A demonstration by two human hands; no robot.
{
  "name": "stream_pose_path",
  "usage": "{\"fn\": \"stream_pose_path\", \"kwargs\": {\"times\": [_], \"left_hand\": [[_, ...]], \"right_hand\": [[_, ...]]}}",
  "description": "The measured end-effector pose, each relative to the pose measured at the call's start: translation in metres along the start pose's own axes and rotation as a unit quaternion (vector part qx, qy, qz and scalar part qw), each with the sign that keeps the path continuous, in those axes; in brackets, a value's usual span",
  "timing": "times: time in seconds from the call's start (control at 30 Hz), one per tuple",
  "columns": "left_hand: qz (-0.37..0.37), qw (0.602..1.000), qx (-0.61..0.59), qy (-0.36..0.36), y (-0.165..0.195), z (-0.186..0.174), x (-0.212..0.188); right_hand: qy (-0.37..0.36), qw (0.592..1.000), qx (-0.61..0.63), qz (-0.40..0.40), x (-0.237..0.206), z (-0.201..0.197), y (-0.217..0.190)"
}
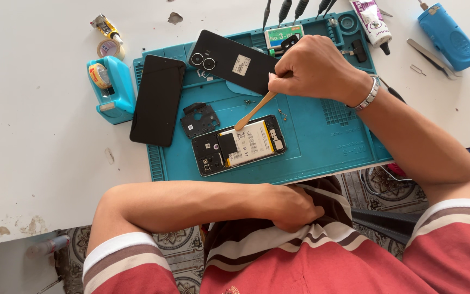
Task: The person works on a disassembled smartphone on a teal repair mat, prying at the battery area with a small tool, then brushing the battery and interior with a toothbrush. They then lift the phone, press components together, and separate the back cover from the body while handling the battery and internal parts.
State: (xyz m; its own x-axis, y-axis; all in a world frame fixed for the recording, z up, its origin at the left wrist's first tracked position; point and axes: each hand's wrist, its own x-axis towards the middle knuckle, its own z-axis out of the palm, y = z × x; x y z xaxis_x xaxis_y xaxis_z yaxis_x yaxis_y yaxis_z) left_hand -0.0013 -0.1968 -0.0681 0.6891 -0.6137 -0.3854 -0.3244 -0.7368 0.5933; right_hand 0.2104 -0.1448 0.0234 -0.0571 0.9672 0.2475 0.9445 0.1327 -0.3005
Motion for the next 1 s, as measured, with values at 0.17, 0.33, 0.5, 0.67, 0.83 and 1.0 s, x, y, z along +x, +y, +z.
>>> {"fn": "stream_pose_path", "kwargs": {"times": [0.17, 0.33, 0.5, 0.67, 0.83, 1.0], "left_hand": [[-0.004, 1.0, -0.008, 0.004, 0.001, 0.0, 0.0], [-0.012, 1.0, 0.006, -0.015, 0.003, -0.003, 0.0], [-0.012, 1.0, -0.001, -0.009, 0.004, -0.005, -0.003], [-0.004, 1.0, -0.015, 0.004, 0.002, -0.002, -0.002], [0.005, 1.0, -0.001, 0.014, 0.0, 0.003, 0.001], [-0.01, 1.0, -0.008, -0.008, 0.001, 0.002, 0.0]], "right_hand": [[-0.023, 1.0, 0.019, -0.009, 0.0, -0.001, 0.0], [-0.05, 0.998, 0.039, -0.029, 0.001, -0.001, -0.004], [-0.087, 0.995, 0.039, -0.033, 0.003, -0.001, -0.014], [-0.12, 0.991, 0.043, -0.033, 0.002, 0.004, -0.028], [-0.136, 0.988, 0.054, -0.043, 0.001, 0.009, -0.032], [-0.124, 0.991, 0.052, -0.024, 0.001, 0.005, -0.025]]}}
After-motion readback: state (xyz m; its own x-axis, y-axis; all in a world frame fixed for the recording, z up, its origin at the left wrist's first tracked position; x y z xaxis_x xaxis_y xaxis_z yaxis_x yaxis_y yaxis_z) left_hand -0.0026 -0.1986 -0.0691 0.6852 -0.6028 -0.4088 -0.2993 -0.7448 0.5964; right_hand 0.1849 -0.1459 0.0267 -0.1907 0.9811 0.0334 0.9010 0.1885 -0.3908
